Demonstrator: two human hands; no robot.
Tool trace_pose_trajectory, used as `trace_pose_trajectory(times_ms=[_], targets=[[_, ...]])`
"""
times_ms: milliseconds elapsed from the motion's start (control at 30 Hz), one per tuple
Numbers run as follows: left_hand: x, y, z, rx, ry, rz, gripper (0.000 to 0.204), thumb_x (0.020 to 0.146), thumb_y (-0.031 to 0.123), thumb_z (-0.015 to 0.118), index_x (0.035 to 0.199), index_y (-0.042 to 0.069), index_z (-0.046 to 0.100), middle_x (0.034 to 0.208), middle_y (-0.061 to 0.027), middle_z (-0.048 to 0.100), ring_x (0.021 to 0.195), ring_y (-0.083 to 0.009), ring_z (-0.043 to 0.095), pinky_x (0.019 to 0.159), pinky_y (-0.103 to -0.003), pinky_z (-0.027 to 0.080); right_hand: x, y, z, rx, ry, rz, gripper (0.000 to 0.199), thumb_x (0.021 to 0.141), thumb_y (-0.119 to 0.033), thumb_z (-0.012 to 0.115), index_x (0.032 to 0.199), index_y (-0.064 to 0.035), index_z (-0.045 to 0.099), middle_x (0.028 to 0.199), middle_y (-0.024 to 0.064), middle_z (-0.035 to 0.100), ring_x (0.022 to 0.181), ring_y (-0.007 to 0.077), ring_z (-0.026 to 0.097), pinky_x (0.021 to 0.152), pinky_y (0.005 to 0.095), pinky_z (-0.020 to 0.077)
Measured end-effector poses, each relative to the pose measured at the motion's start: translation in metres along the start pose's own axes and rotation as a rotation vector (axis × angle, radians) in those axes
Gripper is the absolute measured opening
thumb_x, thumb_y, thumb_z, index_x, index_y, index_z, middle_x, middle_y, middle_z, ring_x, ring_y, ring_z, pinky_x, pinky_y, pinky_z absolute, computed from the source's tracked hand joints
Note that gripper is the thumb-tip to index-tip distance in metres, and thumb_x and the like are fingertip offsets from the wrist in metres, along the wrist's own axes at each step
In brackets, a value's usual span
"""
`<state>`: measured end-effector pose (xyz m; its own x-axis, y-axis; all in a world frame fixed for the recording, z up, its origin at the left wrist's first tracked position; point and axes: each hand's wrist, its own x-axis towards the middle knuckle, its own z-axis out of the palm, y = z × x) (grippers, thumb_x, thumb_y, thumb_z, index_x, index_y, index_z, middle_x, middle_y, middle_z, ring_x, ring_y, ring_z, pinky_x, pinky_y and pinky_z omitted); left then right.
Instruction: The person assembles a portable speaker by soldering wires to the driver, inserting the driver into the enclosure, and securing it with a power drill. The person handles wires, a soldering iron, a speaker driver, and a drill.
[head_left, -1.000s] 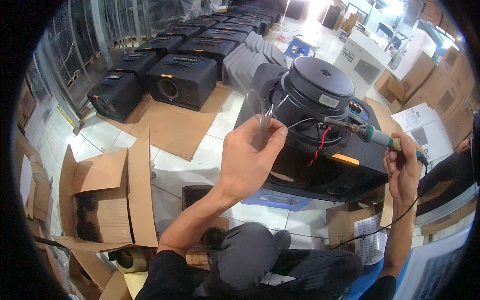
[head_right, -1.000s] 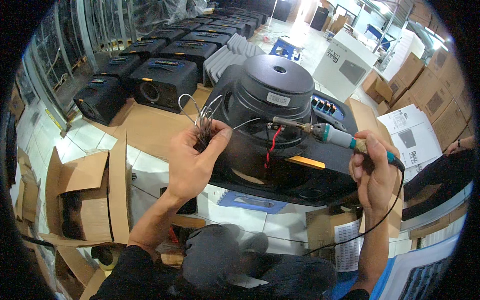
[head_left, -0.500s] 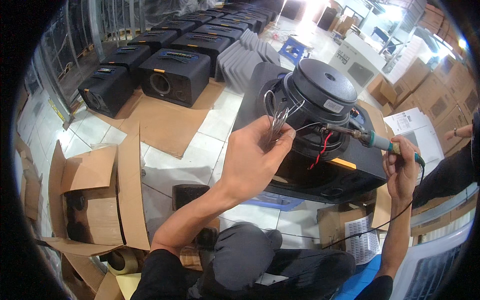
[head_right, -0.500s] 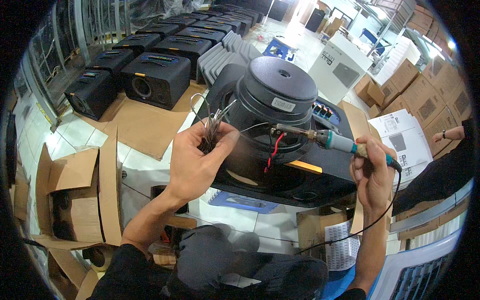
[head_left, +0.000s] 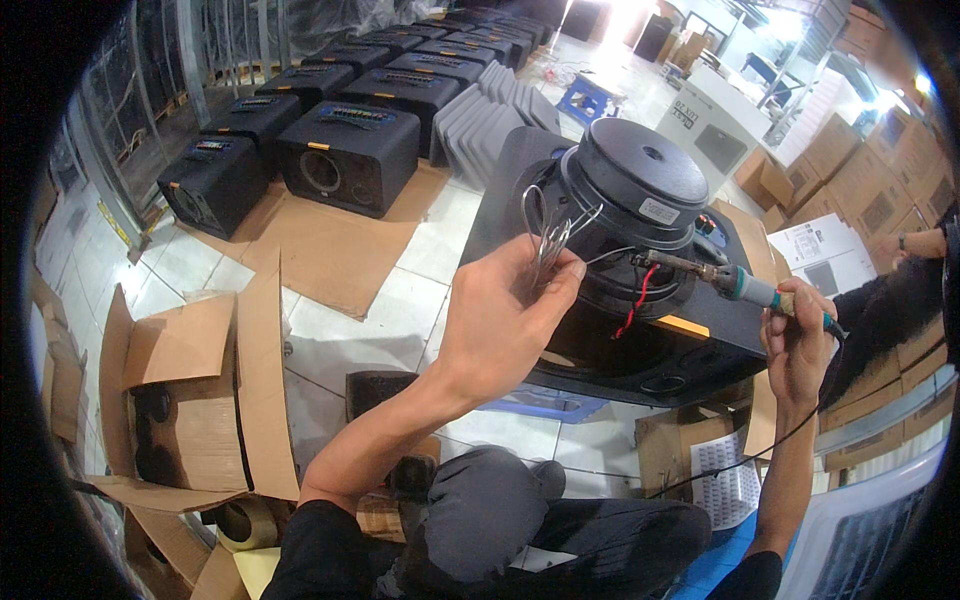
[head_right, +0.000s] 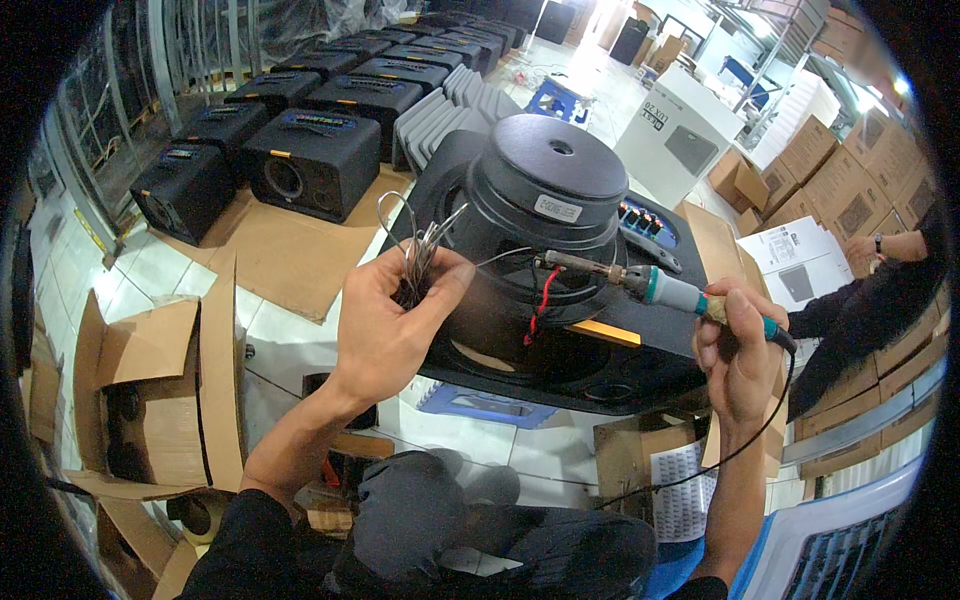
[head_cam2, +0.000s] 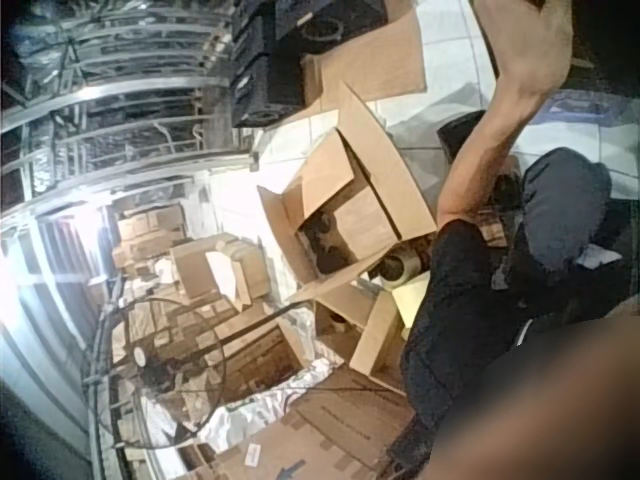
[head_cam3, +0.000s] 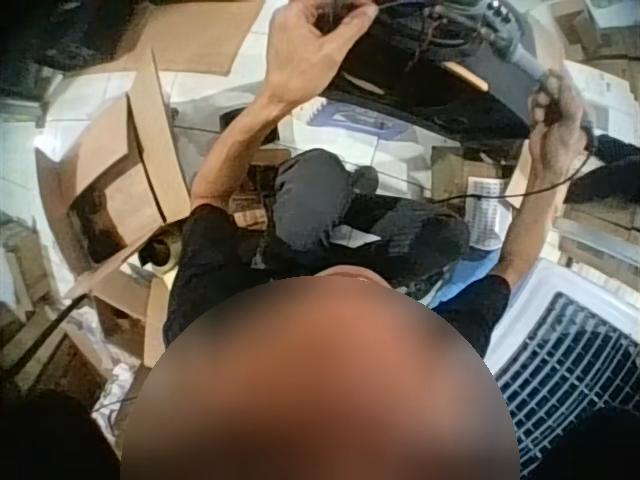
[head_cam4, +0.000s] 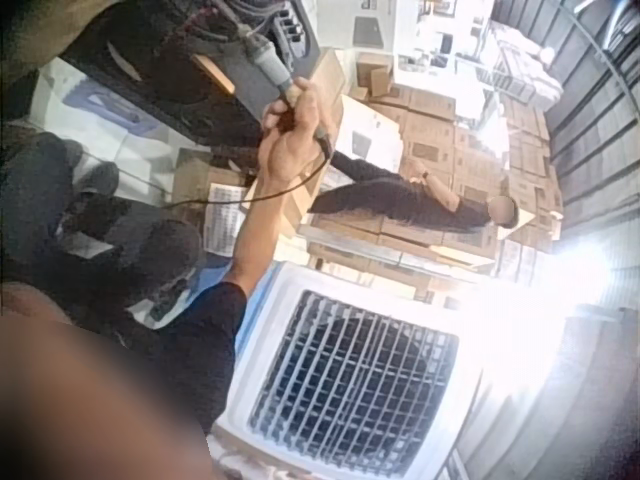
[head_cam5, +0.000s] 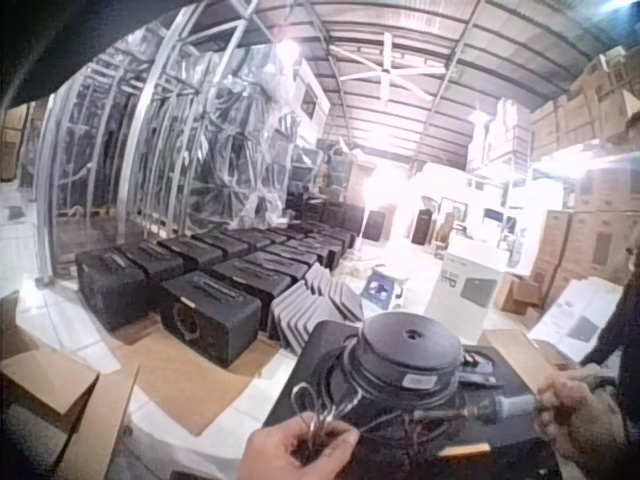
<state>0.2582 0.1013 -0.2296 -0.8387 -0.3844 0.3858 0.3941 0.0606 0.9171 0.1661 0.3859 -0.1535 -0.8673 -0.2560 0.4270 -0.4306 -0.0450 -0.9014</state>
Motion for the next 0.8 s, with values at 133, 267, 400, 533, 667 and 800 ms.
trace_pose_trajectory(times_ms=[133,267,400,533,667,800], targets=[[-0.0003,0.0006,0.0012,0.024,-0.007,0.02,0.014,0.091,0.01,0.066,0.093,-0.004,0.067,0.073,-0.0011,0.063,0.067,-0.0045,0.054,0.061,-0.022,0.044,-0.0009,0.0003,-0.0006,0.001,0.01,0.023,0.033,0.096,-0.029,0.062,0.099,0.0041,0.065,0.062,0.0045,0.055,0.044,0.0088,0.046,0.04,0.0212,0.0352],[-0.0012,0.0017,0.0013,0.015,-0.003,0.019,0.015,0.091,0.009,0.066,0.094,-0.005,0.066,0.072,-0.0027,0.063,0.067,-0.0051,0.054,0.06,-0.023,0.043,0.0014,0.0019,-0.0011,0.037,0.027,0.057,0.033,0.096,-0.028,0.062,0.098,0.0043,0.065,0.062,0.0051,0.055,0.044,0.0095,0.047,0.041,0.0216,0.0356],[-0.0017,0.0028,0.0007,0.029,0.003,0.02,0.014,0.092,0.009,0.065,0.093,-0.005,0.066,0.071,-0.0019,0.062,0.067,-0.0049,0.053,0.06,-0.023,0.043,0.0016,0.0042,-0.002,0.048,0.012,0.046,0.032,0.096,-0.028,0.062,0.1,0.0044,0.065,0.062,0.0055,0.056,0.044,0.0096,0.047,0.041,0.0217,0.0362],[-0.0023,0.0027,0.001,0.012,-0.006,0.011,0.013,0.092,0.009,0.065,0.093,-0.004,0.065,0.071,-0.0011,0.061,0.067,-0.0046,0.052,0.059,-0.023,0.042,0.0004,0.0061,-0.0028,0.066,0.017,0.041,0.032,0.096,-0.028,0.062,0.101,0.0043,0.065,0.063,0.0058,0.056,0.044,0.0094,0.047,0.041,0.0214,0.0362],[-0.0015,0.002,0.0007,0.036,-0.022,0.006,0.014,0.092,0.009,0.065,0.093,-0.005,0.065,0.072,-0.0008,0.061,0.067,-0.0043,0.051,0.059,-0.023,0.042,-0.0002,0.007,-0.0033,0.059,0.031,0.035,0.034,0.096,-0.029,0.062,0.101,0.0044,0.064,0.063,0.006,0.056,0.043,0.0094,0.047,0.04,0.0211,0.0354],[-0.0029,0.0027,0.001,0.003,-0.027,0.008,0.014,0.093,0.009,0.065,0.093,-0.005,0.065,0.072,-0.0008,0.061,0.067,-0.0042,0.051,0.059,-0.023,0.042,0.0002,0.0074,-0.0038,0.062,-0.002,0.045,0.035,0.096,-0.029,0.062,0.102,0.0052,0.064,0.063,0.0065,0.057,0.044,0.0095,0.047,0.04,0.0209,0.0349]])
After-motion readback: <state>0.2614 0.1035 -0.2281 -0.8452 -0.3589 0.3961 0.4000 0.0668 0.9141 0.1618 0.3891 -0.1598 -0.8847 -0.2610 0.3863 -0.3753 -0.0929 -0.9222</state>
